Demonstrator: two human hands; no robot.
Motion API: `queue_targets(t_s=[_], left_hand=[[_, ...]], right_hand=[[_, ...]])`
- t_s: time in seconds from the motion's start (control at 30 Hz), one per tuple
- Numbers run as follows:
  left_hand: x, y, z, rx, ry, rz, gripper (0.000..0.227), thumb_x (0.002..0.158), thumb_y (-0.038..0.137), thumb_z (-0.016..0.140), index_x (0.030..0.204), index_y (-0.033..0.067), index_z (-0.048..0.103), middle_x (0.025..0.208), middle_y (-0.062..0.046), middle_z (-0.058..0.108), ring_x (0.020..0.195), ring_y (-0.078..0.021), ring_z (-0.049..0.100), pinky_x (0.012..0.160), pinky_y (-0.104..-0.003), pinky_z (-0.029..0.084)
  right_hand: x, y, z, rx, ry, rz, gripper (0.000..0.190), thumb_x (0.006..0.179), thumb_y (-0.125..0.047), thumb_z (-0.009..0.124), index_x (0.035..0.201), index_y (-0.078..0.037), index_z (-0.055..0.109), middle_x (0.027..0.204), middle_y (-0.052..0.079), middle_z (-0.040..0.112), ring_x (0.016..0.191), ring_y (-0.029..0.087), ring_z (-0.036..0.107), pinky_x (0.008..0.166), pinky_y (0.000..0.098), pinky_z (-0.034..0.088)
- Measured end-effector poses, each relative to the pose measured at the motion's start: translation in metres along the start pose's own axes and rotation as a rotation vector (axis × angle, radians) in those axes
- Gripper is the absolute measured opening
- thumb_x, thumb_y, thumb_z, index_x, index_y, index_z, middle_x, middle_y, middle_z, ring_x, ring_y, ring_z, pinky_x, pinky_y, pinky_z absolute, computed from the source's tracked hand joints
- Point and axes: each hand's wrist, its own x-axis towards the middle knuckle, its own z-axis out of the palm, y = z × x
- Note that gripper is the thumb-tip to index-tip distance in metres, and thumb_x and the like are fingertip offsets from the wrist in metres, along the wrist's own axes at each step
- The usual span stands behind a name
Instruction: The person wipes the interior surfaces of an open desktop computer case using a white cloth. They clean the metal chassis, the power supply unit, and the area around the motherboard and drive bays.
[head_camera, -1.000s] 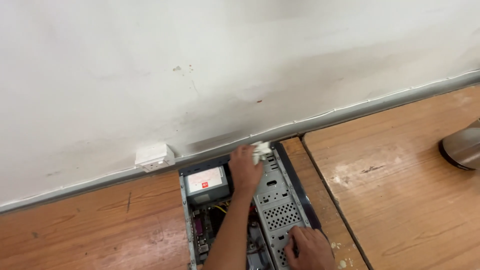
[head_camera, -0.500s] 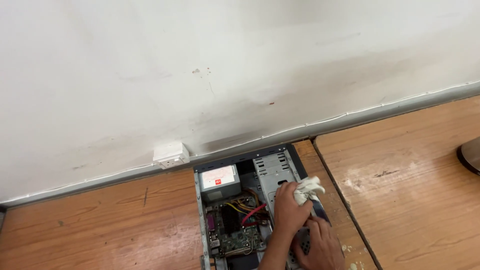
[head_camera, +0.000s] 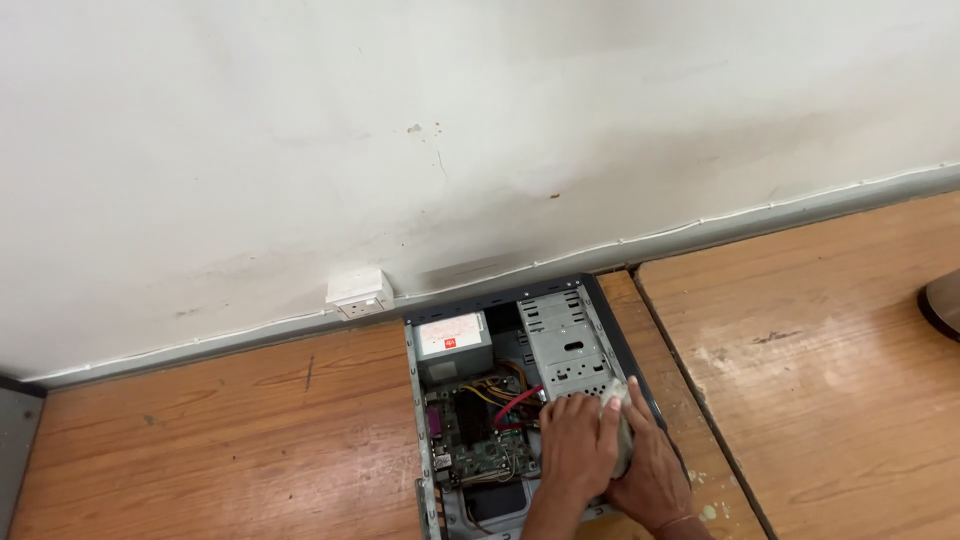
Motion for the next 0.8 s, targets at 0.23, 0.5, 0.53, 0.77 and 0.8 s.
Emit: queue_targets(t_s=[0.23, 0.5, 0.53, 0.77, 0.8], left_hand=[[-0.016, -0.024, 0.034, -0.085, 0.128, 0.060, 0.058, 0.109, 0.044, 0.043, 0.140, -0.0039, 0.050, 0.145, -0.027, 0.046, 0.135, -0.0400, 0.043, 0.113, -0.056, 0.024], [-0.084, -0.087, 0.026, 0.318, 0.451, -0.248, 0.069, 0.098, 0.053, 0.051, 0.142, 0.0001, 0.054, 0.137, -0.027, 0.058, 0.119, -0.0455, 0.057, 0.096, -0.060, 0.042], [-0.084, -0.080, 0.024, 0.315, 0.451, -0.253, 0.069, 0.098, 0.053, 0.051, 0.142, 0.0001, 0.054, 0.137, -0.027, 0.058, 0.119, -0.0455, 0.057, 0.096, -0.060, 0.042], [-0.067, -0.050, -0.009, -0.011, 0.289, -0.859, 0.072, 0.105, 0.060, 0.023, 0.087, 0.0126, 0.074, 0.076, -0.011, 0.074, 0.075, -0.0326, 0.074, 0.072, -0.048, 0.058], [-0.064, -0.054, -0.008, -0.004, 0.336, -0.862, 0.074, 0.104, 0.063, 0.024, 0.085, 0.0120, 0.075, 0.078, -0.012, 0.076, 0.076, -0.0337, 0.073, 0.071, -0.049, 0.056]], right_hand=[[0.014, -0.015, -0.007, -0.290, -0.232, 0.024, 0.088, 0.073, -0.032, 0.079, 0.152, -0.016, 0.046, 0.153, 0.011, 0.049, 0.124, 0.029, 0.053, 0.105, 0.0456, 0.038], [0.062, -0.018, -0.024, -0.397, -0.454, -0.143, 0.073, 0.061, -0.029, 0.088, 0.129, -0.019, 0.063, 0.132, 0.008, 0.063, 0.146, 0.040, 0.042, 0.114, 0.0562, 0.029], [0.074, -0.007, -0.024, -0.397, -0.460, -0.145, 0.073, 0.061, -0.029, 0.088, 0.129, -0.019, 0.063, 0.132, 0.008, 0.063, 0.146, 0.040, 0.042, 0.114, 0.0562, 0.029], [0.093, 0.017, -0.003, -0.486, -0.631, -0.102, 0.070, 0.077, -0.010, 0.078, 0.142, -0.024, 0.056, 0.159, 0.019, 0.039, 0.143, 0.040, 0.040, 0.114, 0.0526, 0.039], [0.087, 0.013, 0.002, -0.496, -0.648, -0.108, 0.057, 0.081, -0.018, 0.077, 0.135, -0.021, 0.058, 0.154, 0.016, 0.042, 0.146, 0.039, 0.038, 0.121, 0.0556, 0.034]])
